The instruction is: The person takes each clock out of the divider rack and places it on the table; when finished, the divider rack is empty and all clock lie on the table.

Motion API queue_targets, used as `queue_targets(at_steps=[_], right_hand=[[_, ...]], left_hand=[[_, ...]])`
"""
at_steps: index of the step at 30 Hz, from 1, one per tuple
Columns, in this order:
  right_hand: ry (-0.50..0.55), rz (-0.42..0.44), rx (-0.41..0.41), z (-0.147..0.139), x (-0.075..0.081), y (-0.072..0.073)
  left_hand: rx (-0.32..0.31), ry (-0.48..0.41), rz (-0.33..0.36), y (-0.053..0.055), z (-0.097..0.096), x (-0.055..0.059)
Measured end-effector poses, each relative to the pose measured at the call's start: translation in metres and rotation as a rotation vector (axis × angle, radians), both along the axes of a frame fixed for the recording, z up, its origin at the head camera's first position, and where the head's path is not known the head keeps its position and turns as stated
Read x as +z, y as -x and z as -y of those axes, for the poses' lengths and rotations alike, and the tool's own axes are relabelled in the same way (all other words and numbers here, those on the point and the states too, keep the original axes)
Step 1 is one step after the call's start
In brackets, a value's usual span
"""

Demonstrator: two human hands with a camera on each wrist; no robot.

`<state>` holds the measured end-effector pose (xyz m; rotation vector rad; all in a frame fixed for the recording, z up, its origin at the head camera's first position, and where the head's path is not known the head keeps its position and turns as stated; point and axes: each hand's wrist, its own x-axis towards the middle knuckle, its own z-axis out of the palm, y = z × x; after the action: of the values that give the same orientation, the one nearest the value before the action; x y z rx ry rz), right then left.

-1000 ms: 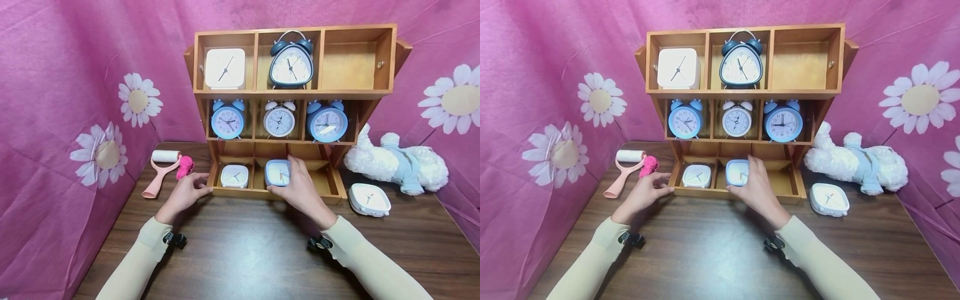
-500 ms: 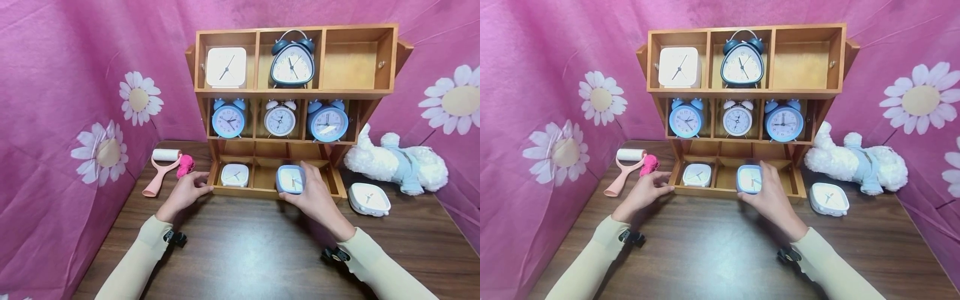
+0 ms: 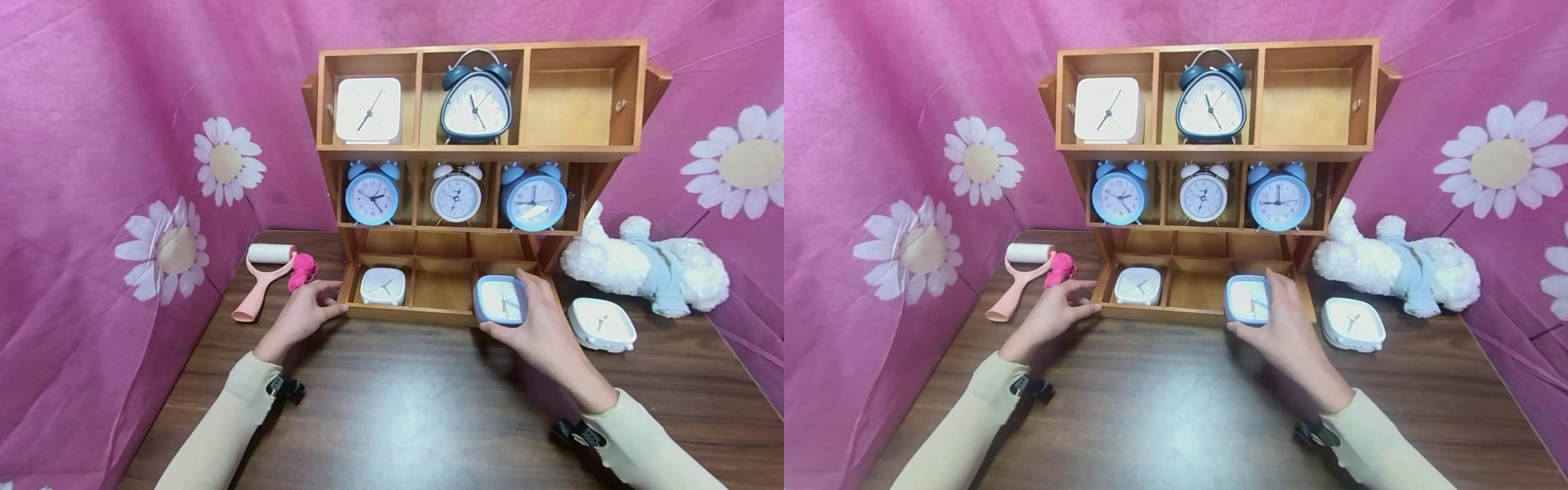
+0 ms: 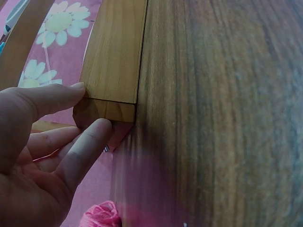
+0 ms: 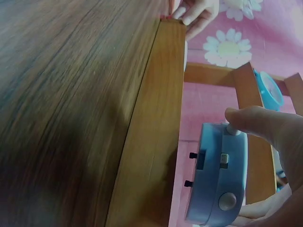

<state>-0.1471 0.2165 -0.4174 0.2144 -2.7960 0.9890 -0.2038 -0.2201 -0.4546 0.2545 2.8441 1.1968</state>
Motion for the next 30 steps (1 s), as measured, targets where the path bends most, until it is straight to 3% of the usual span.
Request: queue_targets(at_steps=[16, 30], right_hand=[[-0.039, -0.068, -0.105, -0.053, 0.007, -0.015], [-0.073, -0.022, -0.255, -0.128, 0.002, -0.025]], left_hand=[[-0.001, -0.006, -0.01, -0.001, -0.001, -0.001], [0.0, -0.004, -0.011, 0.0, 0.0, -0.002]])
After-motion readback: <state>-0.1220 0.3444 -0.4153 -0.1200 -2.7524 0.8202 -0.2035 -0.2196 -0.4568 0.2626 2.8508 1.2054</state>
